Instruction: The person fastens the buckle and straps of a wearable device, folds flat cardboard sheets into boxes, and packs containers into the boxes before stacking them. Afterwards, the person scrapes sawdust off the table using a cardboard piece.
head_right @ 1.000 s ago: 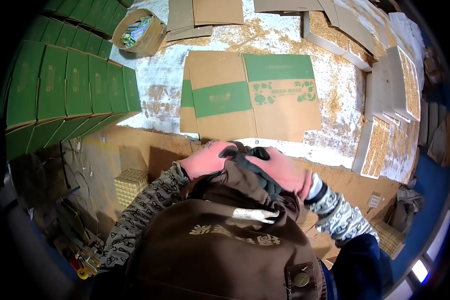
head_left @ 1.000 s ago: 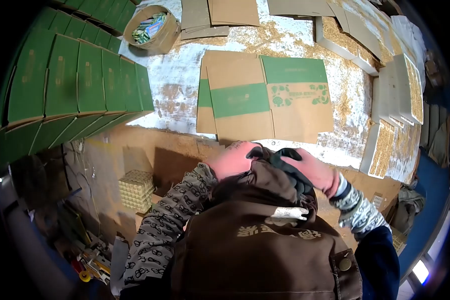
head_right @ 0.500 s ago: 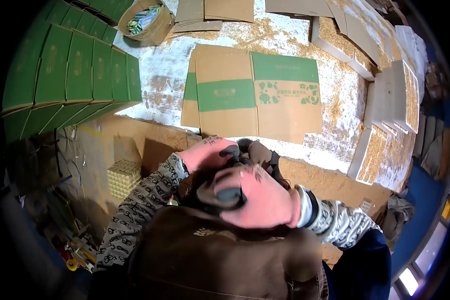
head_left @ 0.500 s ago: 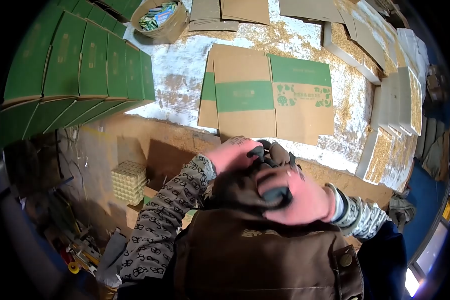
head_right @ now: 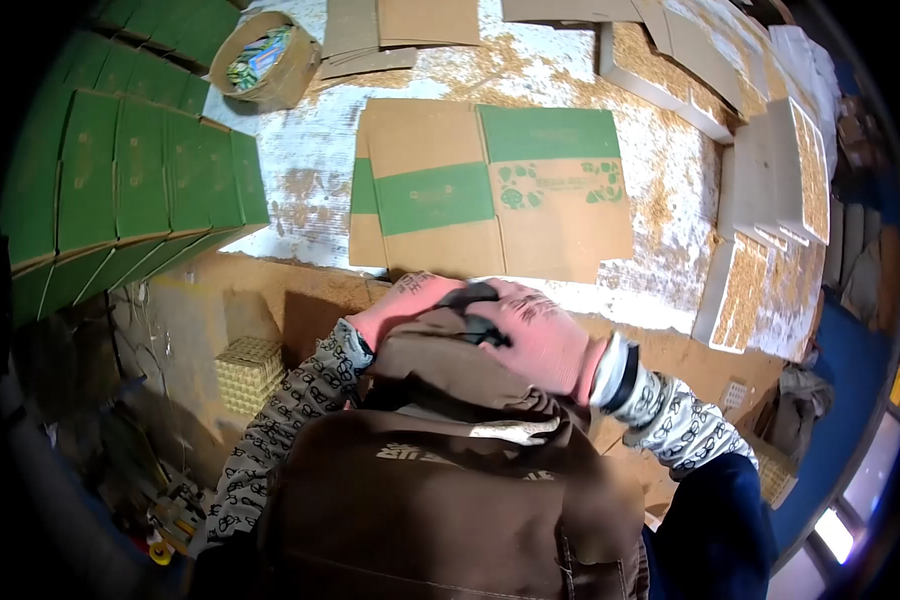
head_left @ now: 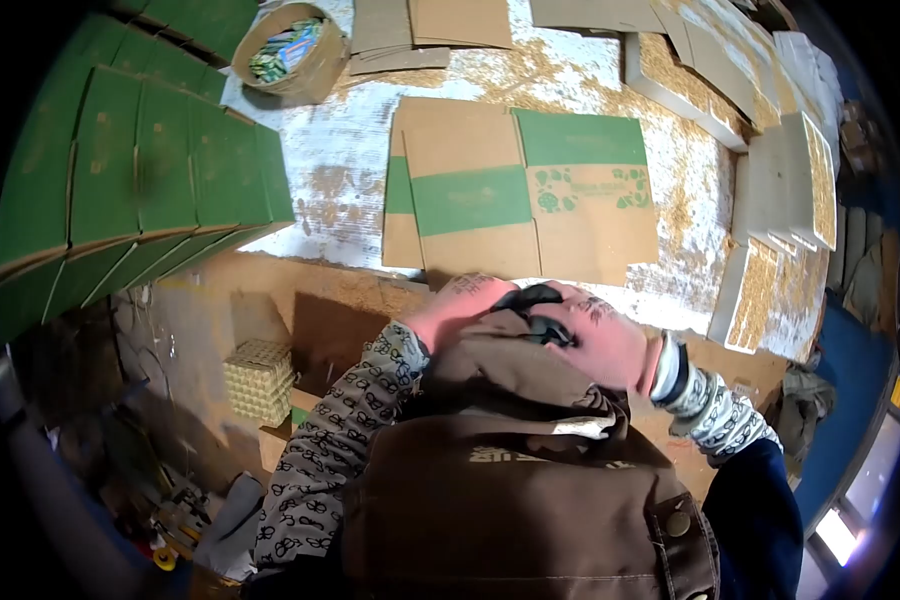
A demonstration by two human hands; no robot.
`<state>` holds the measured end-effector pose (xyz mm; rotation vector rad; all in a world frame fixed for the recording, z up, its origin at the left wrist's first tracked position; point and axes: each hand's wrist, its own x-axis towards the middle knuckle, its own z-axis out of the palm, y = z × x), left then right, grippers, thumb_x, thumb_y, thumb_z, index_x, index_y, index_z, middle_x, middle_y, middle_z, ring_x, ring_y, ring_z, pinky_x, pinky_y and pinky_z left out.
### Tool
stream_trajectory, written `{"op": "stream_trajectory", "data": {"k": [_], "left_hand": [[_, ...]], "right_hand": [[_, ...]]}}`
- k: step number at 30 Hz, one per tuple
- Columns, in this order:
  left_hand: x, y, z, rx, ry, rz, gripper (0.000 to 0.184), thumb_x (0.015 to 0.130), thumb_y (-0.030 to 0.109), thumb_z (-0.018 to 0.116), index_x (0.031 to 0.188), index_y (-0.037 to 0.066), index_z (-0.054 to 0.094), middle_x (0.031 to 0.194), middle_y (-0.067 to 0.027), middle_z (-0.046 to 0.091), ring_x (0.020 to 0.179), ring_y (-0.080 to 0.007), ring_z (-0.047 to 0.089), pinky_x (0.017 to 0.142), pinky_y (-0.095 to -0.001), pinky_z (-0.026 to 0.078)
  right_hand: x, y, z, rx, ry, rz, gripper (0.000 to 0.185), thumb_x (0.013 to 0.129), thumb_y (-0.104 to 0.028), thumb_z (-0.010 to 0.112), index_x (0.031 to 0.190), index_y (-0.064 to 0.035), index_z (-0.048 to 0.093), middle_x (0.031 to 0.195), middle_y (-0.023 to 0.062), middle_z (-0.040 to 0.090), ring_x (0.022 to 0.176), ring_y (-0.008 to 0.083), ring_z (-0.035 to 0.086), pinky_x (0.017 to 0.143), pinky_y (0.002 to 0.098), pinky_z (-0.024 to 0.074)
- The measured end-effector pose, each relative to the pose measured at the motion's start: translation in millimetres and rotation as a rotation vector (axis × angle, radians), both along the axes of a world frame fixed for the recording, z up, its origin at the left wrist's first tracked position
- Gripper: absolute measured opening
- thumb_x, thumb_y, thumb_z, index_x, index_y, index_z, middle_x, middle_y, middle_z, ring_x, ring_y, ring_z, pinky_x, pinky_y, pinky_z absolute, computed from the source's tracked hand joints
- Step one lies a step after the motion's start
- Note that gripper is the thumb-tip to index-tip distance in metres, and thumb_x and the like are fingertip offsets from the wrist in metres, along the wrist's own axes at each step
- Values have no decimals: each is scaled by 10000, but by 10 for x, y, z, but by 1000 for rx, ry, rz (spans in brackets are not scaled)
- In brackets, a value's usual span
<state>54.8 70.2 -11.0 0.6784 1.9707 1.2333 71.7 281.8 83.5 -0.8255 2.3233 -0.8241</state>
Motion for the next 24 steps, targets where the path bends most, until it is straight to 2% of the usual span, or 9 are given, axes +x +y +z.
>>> {"op": "stream_trajectory", "data": {"k": [5, 7, 8, 10, 15, 18, 19, 20, 24], "left_hand": [[126, -83, -401, 175, -407, 266, 301, 889, 236, 508, 1044, 17, 643, 935, -117, 649, 859, -188, 603, 749, -318, 468], [160, -124, -492, 293, -329, 264, 301, 905, 215, 486, 1053, 1, 638, 956, -115, 646, 859, -180, 591, 759, -310, 466], [195, -137, -499, 347, -596, 312, 288, 890, 151, 479, 1064, -21, 632, 1004, -124, 652, 900, -179, 597, 786, -312, 469], [281, -125, -1013, 15, 186, -48, 285, 889, 121, 469, 1072, -30, 628, 989, -108, 664, 899, -174, 604, 793, -311, 473], [98, -219, -492, 203, -314, 144, 296, 883, 136, 474, 1076, -27, 627, 1000, -120, 648, 909, -191, 595, 805, -318, 463], [-17, -187, -329, 274, -421, 112, 302, 879, 145, 476, 1078, -26, 626, 1007, -127, 639, 915, -201, 589, 812, -323, 458], [-43, -158, -279, 291, -452, 84, 305, 878, 148, 477, 1079, -25, 626, 1009, -129, 636, 917, -204, 587, 815, -324, 456], [-72, -127, -230, 298, -476, 52, 307, 876, 152, 478, 1080, -25, 626, 1011, -131, 633, 919, -207, 585, 817, -326, 454], [-50, 164, -61, 302, -538, -117, 316, 871, 164, 482, 1083, -22, 625, 1020, -140, 620, 927, -221, 578, 827, -331, 446]], "right_hand": [[64, -116, 131, -138, -93, -290, 397, 898, -183, 524, 1246, -4, 461, 838, 179, 618, 775, 341, 598, 738, 381, 474], [-133, -115, 282, -169, -759, -730, 384, 902, -223, 541, 1195, 18, 481, 866, 190, 633, 785, 310, 610, 730, 379, 480], [-179, -92, 309, -255, -649, -635, 339, 901, -258, 555, 1117, 1, 523, 910, 185, 606, 786, 289, 602, 696, 350, 490], [-185, -179, 582, -401, -413, -489, 323, 870, -218, 593, 1115, -13, 546, 930, 184, 607, 820, 300, 598, 729, 348, 489], [-312, -397, 730, -538, 336, -41, 312, 819, -140, 664, 1104, -38, 588, 979, 180, 607, 904, 308, 592, 800, 348, 487], [-418, -35, 351, -709, 156, -348, 337, 851, -175, 651, 1159, -67, 568, 1002, 146, 635, 847, 242, 617, 718, 323, 502], [-397, 130, 524, -661, 206, -489, 319, 861, -184, 637, 1152, -70, 575, 968, 119, 655, 768, 231, 633, 664, 308, 509], [-363, 343, 800, -211, -397, -726, 236, 877, -229, 588, 1026, -46, 575, 946, 152, 618, 816, 314, 618, 716, 380, 501], [342, 1055, 294, 167, -619, -713, 437, 834, -403, 602, 1143, -95, 603, 998, 186, 631, 895, 342, 635, 819, 377, 502]]}}
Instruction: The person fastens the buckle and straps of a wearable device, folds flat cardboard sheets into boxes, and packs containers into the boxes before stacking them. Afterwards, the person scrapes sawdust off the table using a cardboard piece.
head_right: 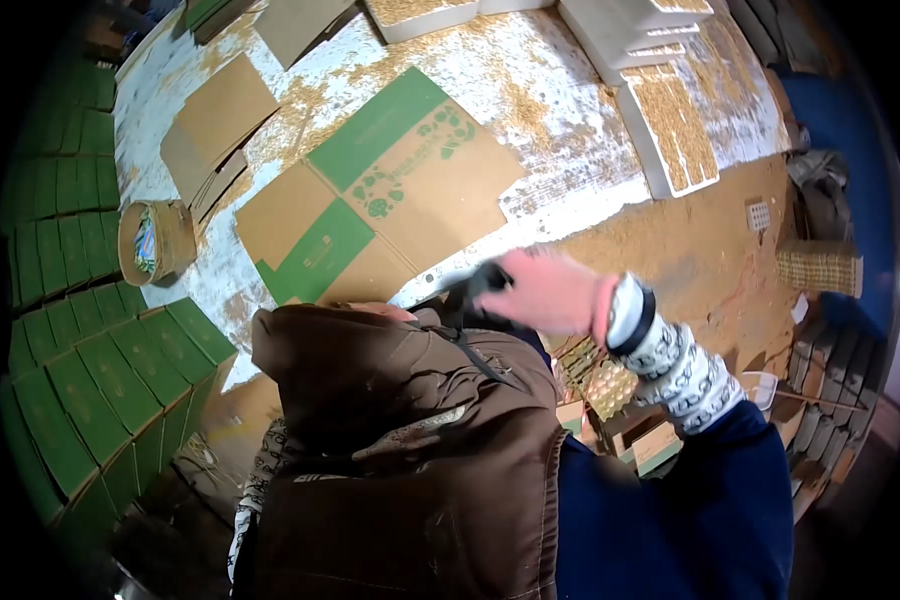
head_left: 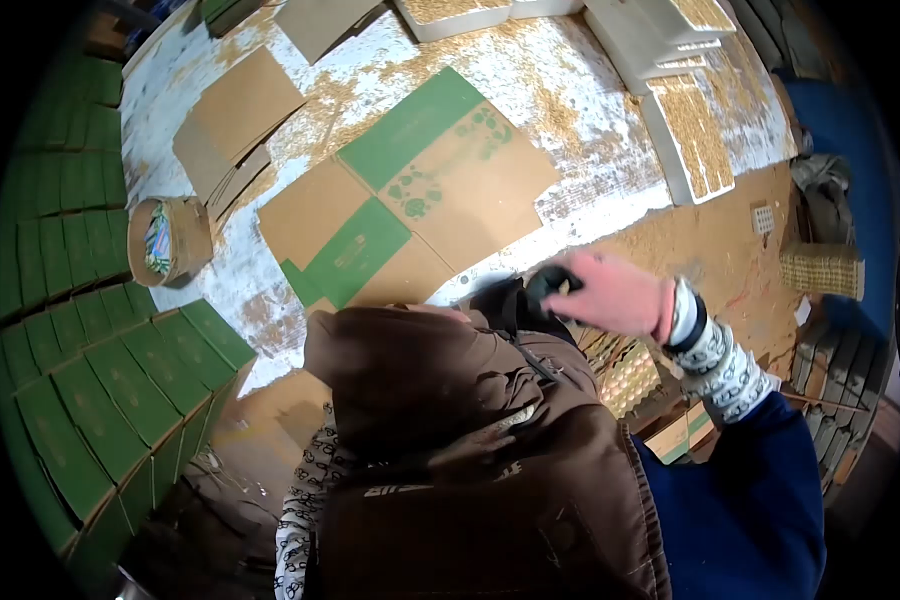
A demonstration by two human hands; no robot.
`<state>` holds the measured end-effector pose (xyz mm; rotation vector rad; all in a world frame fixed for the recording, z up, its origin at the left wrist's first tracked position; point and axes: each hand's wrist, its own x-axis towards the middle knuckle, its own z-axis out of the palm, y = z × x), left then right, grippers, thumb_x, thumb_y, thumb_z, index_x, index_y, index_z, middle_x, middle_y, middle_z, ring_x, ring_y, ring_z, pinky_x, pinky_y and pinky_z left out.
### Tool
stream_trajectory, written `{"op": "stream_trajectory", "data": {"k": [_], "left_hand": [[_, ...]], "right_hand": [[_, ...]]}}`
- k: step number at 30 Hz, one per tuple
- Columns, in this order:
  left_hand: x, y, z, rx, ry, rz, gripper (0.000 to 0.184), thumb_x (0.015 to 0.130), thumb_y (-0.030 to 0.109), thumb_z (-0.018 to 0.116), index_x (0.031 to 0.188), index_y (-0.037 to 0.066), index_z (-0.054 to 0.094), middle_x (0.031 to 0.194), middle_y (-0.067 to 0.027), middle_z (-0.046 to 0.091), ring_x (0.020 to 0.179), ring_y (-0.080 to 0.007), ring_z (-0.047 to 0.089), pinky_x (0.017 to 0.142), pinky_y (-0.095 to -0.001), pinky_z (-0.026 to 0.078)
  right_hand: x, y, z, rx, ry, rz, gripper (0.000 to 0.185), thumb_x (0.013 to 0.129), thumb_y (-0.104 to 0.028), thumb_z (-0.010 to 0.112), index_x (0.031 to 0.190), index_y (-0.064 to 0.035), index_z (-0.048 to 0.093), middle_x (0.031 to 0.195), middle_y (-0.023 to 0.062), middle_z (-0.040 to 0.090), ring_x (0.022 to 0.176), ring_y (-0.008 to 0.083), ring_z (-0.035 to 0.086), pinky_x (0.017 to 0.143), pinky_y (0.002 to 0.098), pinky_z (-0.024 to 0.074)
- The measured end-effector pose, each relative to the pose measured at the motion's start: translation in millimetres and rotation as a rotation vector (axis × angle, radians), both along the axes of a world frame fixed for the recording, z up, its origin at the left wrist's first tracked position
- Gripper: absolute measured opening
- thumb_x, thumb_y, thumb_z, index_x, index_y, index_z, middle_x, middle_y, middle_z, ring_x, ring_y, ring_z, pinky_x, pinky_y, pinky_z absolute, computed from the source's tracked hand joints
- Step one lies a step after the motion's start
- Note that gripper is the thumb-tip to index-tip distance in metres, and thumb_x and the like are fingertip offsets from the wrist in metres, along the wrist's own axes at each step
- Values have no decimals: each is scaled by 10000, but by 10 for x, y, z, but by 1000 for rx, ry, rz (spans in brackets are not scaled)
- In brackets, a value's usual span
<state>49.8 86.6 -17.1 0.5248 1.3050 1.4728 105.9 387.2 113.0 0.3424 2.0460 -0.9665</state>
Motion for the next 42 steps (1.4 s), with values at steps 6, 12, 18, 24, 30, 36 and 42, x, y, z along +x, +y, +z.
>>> {"op": "stream_trajectory", "data": {"k": [6, 12, 18, 24, 30, 36, 42], "left_hand": [[38, 289, 75, 14, -17, -136, 331, 863, 183, 487, 1087, -19, 624, 1033, -154, 602, 940, -241, 566, 842, -340, 435], [-12, 361, 149, 2, -10, -206, 346, 855, 201, 492, 1091, -15, 622, 1047, -168, 583, 952, -262, 555, 857, -348, 423], [-29, 422, 210, 10, -11, -272, 361, 848, 220, 497, 1096, -12, 621, 1060, -182, 565, 964, -282, 543, 871, -357, 412], [33, 491, 261, 29, -7, -361, 377, 840, 238, 503, 1100, -9, 620, 1073, -196, 546, 976, -302, 532, 886, -365, 400], [18, 515, 326, 28, -37, -460, 394, 832, 257, 508, 1104, -5, 618, 1086, -210, 527, 988, -322, 521, 901, -374, 389], [39, 671, 342, 24, -61, -548, 411, 824, 276, 513, 1109, -2, 617, 1100, -223, 509, 1000, -343, 509, 915, -382, 377], [-63, 736, 425, 19, -76, -594, 428, 817, 294, 519, 1113, 2, 616, 1113, -237, 490, 1012, -363, 498, 930, -391, 366]], "right_hand": [[612, -486, -280, 191, 673, 36, 453, 732, -315, 698, 1105, -108, 545, 1214, 145, 476, 1053, 314, 485, 892, 386, 420], [738, -501, -151, 182, 796, 85, 418, 725, -271, 685, 1078, -63, 600, 1266, 144, 472, 1134, 329, 463, 954, 415, 384], [767, -570, -202, 132, 944, -21, 424, 723, -135, 657, 1128, -42, 570, 1248, 153, 516, 1146, 325, 479, 963, 428, 397], [713, -315, 374, -438, 698, -549, 335, 754, 41, 542, 1087, 6, 545, 988, 176, 580, 965, 320, 574, 835, 344, 454], [732, -315, 248, -431, 1093, -363, 335, 799, -46, 594, 1132, -24, 571, 1068, 159, 603, 977, 299, 595, 856, 343, 479], [1237, 131, 155, 197, 607, -541, 284, 819, -133, 600, 1090, -48, 613, 885, 95, 667, 749, 195, 645, 712, 299, 518], [1407, -512, -156, -18, 504, -545, 219, 758, -208, 655, 938, -85, 635, 847, 130, 643, 807, 310, 620, 732, 371, 490]]}}
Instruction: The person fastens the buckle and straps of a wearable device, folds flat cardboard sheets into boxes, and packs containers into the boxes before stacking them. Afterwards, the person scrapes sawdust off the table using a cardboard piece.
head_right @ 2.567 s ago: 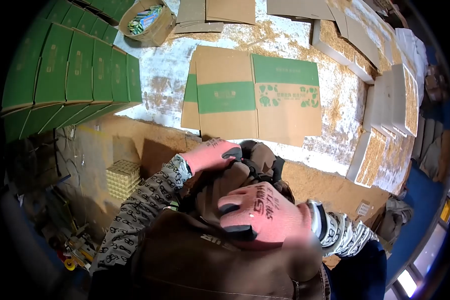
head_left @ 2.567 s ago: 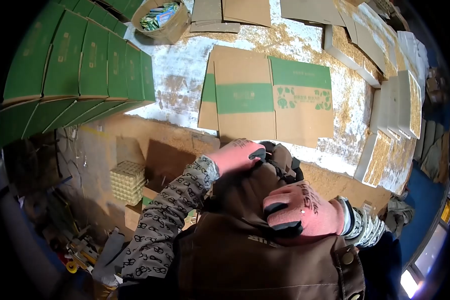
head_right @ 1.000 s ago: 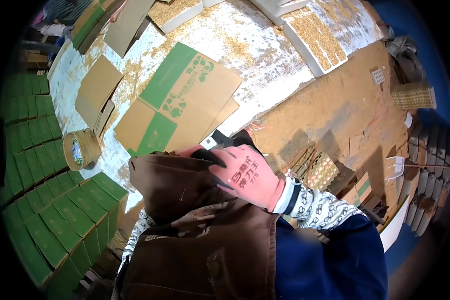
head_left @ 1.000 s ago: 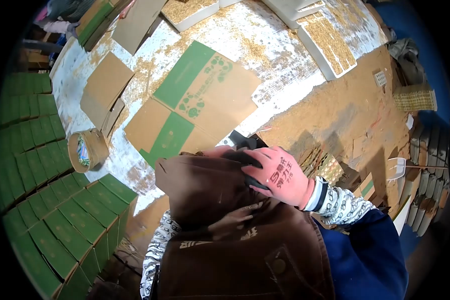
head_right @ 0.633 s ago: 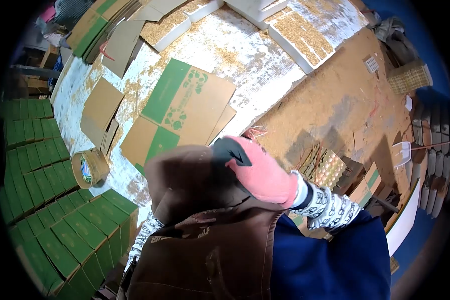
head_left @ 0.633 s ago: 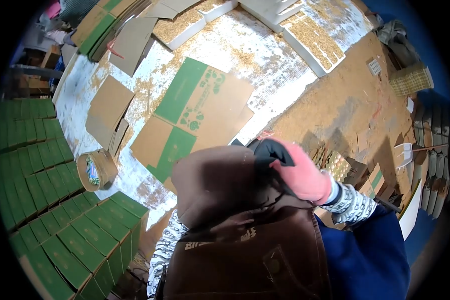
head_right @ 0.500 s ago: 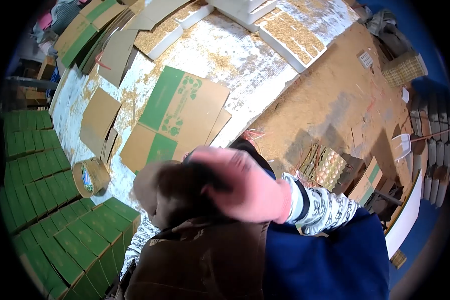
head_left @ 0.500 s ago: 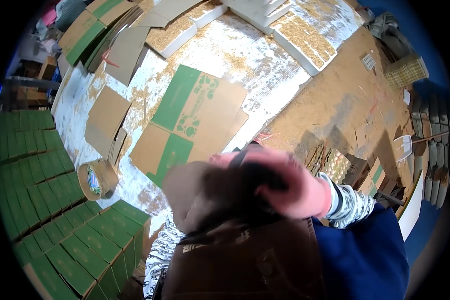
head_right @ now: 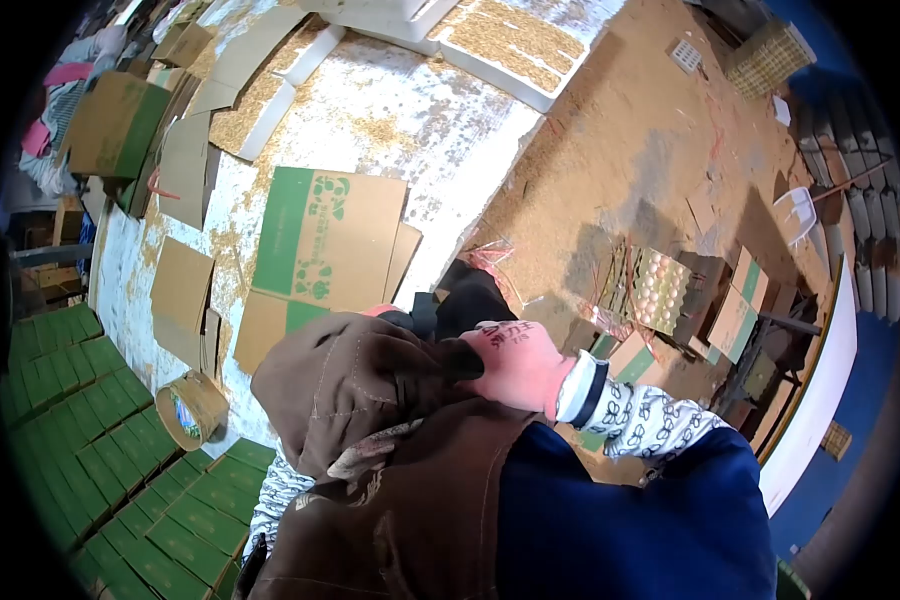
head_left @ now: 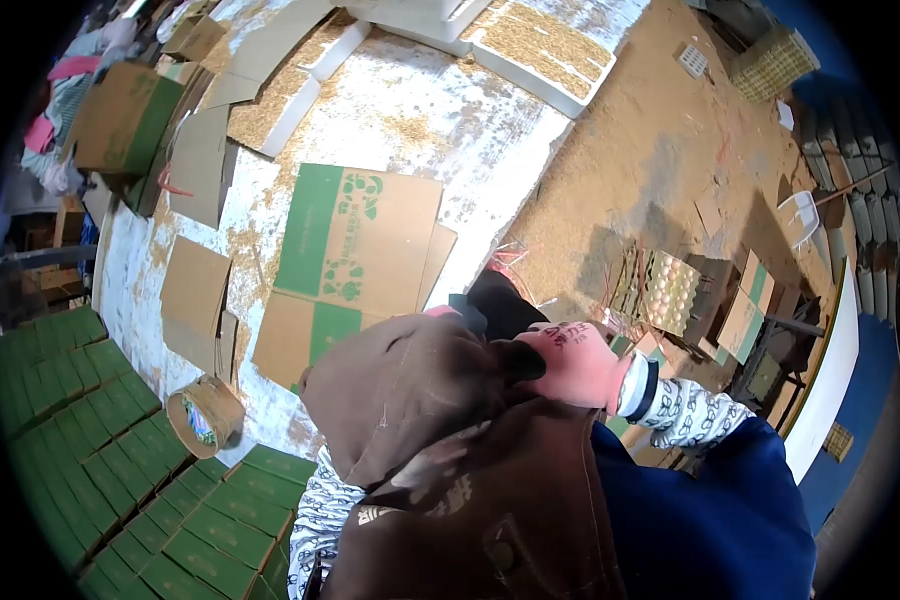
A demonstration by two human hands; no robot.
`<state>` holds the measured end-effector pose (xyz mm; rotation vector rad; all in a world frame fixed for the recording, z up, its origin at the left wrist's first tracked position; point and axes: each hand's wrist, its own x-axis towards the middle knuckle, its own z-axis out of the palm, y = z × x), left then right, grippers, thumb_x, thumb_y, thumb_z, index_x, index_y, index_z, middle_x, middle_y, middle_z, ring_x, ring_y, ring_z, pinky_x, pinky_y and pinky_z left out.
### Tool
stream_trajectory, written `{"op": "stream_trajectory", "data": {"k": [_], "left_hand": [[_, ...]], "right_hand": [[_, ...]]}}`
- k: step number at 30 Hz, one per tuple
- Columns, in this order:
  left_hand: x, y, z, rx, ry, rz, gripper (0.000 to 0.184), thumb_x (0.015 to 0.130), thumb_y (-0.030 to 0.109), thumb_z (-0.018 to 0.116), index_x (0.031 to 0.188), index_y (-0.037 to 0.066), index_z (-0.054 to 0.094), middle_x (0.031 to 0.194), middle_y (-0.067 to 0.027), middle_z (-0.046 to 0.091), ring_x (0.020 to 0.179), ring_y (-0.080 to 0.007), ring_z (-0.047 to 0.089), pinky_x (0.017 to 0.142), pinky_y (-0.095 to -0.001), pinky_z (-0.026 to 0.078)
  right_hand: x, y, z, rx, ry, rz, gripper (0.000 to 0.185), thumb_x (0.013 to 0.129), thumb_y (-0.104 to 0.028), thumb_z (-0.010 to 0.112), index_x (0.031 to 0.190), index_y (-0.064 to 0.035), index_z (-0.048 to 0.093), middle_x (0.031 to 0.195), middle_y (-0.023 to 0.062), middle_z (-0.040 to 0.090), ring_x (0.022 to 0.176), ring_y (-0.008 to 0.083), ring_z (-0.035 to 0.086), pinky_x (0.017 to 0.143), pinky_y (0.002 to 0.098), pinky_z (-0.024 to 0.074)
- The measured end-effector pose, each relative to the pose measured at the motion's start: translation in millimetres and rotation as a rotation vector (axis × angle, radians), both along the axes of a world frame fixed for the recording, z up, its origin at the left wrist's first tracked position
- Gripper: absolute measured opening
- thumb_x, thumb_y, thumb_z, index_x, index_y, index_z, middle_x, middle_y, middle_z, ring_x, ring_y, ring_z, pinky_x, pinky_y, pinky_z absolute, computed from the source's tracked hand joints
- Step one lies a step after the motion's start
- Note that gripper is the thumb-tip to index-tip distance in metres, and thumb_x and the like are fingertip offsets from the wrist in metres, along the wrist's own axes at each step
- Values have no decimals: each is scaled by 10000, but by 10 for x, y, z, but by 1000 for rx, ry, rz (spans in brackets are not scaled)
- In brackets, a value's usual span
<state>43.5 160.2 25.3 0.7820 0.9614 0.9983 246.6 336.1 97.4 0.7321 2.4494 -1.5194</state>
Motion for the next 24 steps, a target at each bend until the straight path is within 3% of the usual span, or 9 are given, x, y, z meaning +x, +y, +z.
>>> {"op": "stream_trajectory", "data": {"k": [2, 6, 7, 9, 10, 12, 14, 22, 24], "left_hand": [[-73, 41, 61, 16, -2, -21, 434, 814, 300, 520, 1115, 3, 615, 1117, -242, 484, 1016, -370, 494, 935, -394, 362], [-209, 160, 203, 60, -25, -91, 445, 809, 313, 524, 1118, 5, 615, 1126, -251, 471, 1024, -383, 486, 945, -399, 354], [-231, 186, 250, 72, -32, -112, 448, 807, 316, 525, 1118, 6, 614, 1128, -253, 468, 1026, -387, 485, 947, -401, 352], [-245, 269, 340, 102, -51, -161, 454, 805, 322, 526, 1120, 7, 614, 1133, -258, 462, 1030, -393, 481, 952, -403, 348], [-239, 328, 387, 120, -60, -187, 457, 804, 325, 527, 1120, 7, 614, 1135, -260, 459, 1032, -397, 479, 955, -405, 347], [-196, 468, 464, 166, -86, -245, 463, 801, 332, 529, 1122, 9, 613, 1139, -265, 453, 1036, -403, 475, 960, -408, 343], [-179, 615, 555, 211, -109, -298, 469, 798, 338, 531, 1123, 10, 613, 1144, -270, 447, 1040, -410, 471, 965, -411, 339], [-421, 891, 1251, 411, -144, -534, 493, 788, 363, 538, 1129, 14, 611, 1161, -288, 422, 1056, -437, 456, 984, -422, 324], [-369, 701, 1420, 320, -30, -614, 475, 792, 383, 535, 1104, 40, 634, 1153, -320, 428, 1081, -468, 448, 958, -471, 345]], "right_hand": [[-104, 1, 71, 23, -126, 71, 208, 753, -204, 654, 916, -77, 629, 869, 136, 638, 864, 322, 606, 762, 378, 480], [119, -1, -345, -95, -65, -121, 328, 802, -299, 620, 1028, -62, 629, 972, 175, 617, 938, 319, 588, 795, 385, 470], [212, 95, -543, -427, 12, -182, 383, 780, -321, 646, 1052, -52, 620, 965, 164, 614, 901, 321, 586, 794, 386, 466], [269, 319, -631, -77, 361, 324, 391, 840, -249, 613, 1164, -32, 582, 1102, 126, 617, 987, 321, 568, 856, 378, 446], [232, 345, -723, -293, 503, 313, 469, 816, -275, 621, 1215, -37, 553, 1200, 142, 566, 1078, 322, 522, 917, 393, 415], [254, 357, -741, -463, 420, 237, 501, 796, -293, 624, 1221, -38, 552, 1199, 147, 567, 1091, 317, 519, 932, 393, 410], [236, 350, -722, -472, 370, 202, 512, 781, -288, 628, 1222, -38, 553, 1196, 151, 569, 1101, 314, 516, 944, 392, 406], [59, 373, -691, -68, 481, 390, 431, 783, -147, 618, 1199, -44, 576, 1171, 138, 589, 1055, 304, 544, 910, 362, 428], [-78, 362, -598, -462, -92, 41, 463, 762, -230, 657, 1165, -20, 568, 1156, 139, 593, 1010, 295, 575, 875, 341, 443]]}}
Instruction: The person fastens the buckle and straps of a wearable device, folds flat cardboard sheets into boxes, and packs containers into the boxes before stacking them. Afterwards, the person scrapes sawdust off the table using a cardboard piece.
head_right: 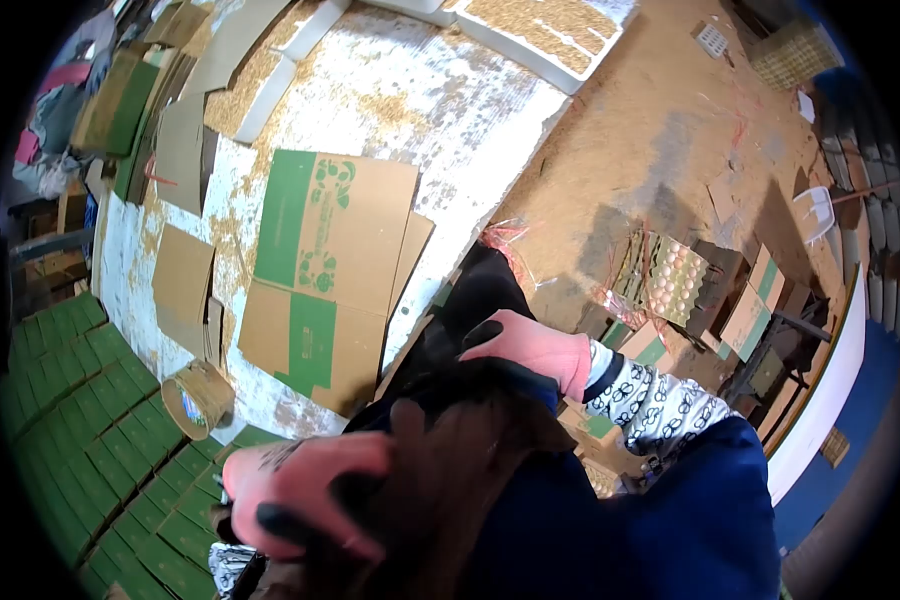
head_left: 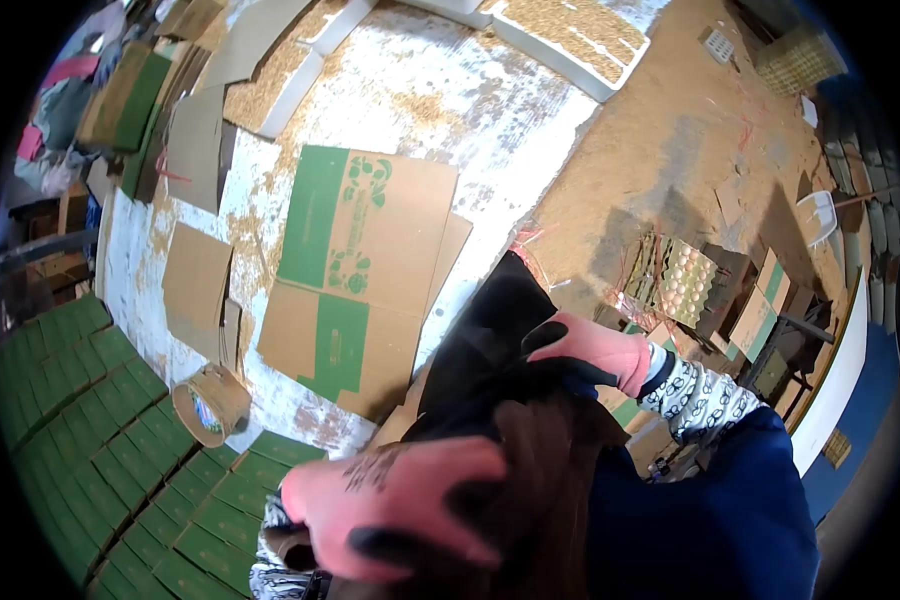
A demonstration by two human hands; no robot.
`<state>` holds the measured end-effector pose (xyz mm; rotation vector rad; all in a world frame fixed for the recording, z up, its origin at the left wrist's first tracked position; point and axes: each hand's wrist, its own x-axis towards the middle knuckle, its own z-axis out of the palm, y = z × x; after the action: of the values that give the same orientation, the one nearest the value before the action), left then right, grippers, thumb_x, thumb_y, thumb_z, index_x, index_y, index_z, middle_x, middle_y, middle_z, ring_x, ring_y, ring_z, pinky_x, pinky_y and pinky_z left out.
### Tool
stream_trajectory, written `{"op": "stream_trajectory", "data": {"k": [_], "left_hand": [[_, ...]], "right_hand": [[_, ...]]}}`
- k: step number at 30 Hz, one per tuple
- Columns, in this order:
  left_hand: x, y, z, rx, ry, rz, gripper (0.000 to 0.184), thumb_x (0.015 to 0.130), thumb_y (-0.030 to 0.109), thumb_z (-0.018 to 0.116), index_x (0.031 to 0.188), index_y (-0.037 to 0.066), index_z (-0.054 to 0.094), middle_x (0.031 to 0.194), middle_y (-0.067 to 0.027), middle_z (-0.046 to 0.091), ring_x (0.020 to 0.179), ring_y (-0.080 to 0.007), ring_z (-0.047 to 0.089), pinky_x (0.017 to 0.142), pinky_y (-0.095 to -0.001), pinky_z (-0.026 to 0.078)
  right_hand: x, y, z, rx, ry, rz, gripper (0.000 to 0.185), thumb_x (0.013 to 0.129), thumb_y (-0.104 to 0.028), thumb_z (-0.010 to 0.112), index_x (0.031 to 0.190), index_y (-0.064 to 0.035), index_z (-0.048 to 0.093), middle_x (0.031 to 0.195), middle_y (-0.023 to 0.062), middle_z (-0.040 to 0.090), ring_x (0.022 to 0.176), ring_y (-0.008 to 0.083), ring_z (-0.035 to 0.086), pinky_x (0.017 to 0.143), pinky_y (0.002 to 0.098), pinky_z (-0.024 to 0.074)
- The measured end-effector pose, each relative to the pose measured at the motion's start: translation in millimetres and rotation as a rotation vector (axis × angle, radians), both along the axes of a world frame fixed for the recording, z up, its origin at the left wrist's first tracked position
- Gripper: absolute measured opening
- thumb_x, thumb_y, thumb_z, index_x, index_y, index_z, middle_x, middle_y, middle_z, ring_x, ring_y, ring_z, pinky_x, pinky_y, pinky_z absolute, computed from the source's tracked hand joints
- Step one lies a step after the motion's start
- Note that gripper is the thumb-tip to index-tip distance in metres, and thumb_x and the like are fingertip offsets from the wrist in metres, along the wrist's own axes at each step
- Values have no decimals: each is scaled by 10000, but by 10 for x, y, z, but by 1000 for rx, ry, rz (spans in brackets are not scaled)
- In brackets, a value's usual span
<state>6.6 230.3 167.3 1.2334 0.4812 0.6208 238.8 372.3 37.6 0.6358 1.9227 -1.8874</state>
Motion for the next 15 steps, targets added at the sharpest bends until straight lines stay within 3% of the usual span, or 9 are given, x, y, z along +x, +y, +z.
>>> {"op": "stream_trajectory", "data": {"k": [1, 3, 6, 9, 15], "left_hand": [[34, -48, 66, 6, 15, -31, 482, 784, 383, 546, 1109, 36, 626, 1154, -317, 431, 1081, -467, 450, 957, -472, 346], [79, -110, 115, 19, 4, -5, 499, 770, 382, 567, 1121, 29, 609, 1155, -310, 437, 1081, -464, 454, 954, -475, 350], [138, -210, 122, 54, -44, 84, 532, 749, 381, 599, 1139, 18, 585, 1158, -300, 446, 1080, -461, 460, 951, -479, 356], [209, -269, 114, 86, -73, 199, 571, 728, 380, 632, 1156, 8, 561, 1160, -291, 455, 1080, -457, 465, 947, -483, 361], [370, -334, 134, 190, -21, 525, 665, 686, 377, 696, 1191, -14, 512, 1164, -271, 474, 1079, -449, 477, 939, -492, 372]], "right_hand": [[-45, -24, 27, -172, -333, -111, 489, 752, -272, 676, 1147, -8, 564, 1149, 139, 594, 988, 291, 590, 857, 331, 451], [15, -75, -135, 223, -112, 6, 496, 679, -276, 735, 1059, 6, 583, 1085, 157, 596, 948, 323, 597, 791, 343, 486], [-135, -82, 94, 663, 208, 126, 480, 667, -262, 730, 1038, 1, 573, 1087, 153, 582, 926, 321, 604, 753, 369, 498], [-281, -84, 239, 680, 65, 103, 526, 653, -275, 752, 1084, -49, 552, 1158, 130, 563, 893, 330, 600, 728, 402, 484], [-425, -353, -106, 652, 151, 269, 512, 692, -338, 690, 1126, -99, 561, 964, 81, 601, 826, 271, 613, 663, 389, 483]]}}
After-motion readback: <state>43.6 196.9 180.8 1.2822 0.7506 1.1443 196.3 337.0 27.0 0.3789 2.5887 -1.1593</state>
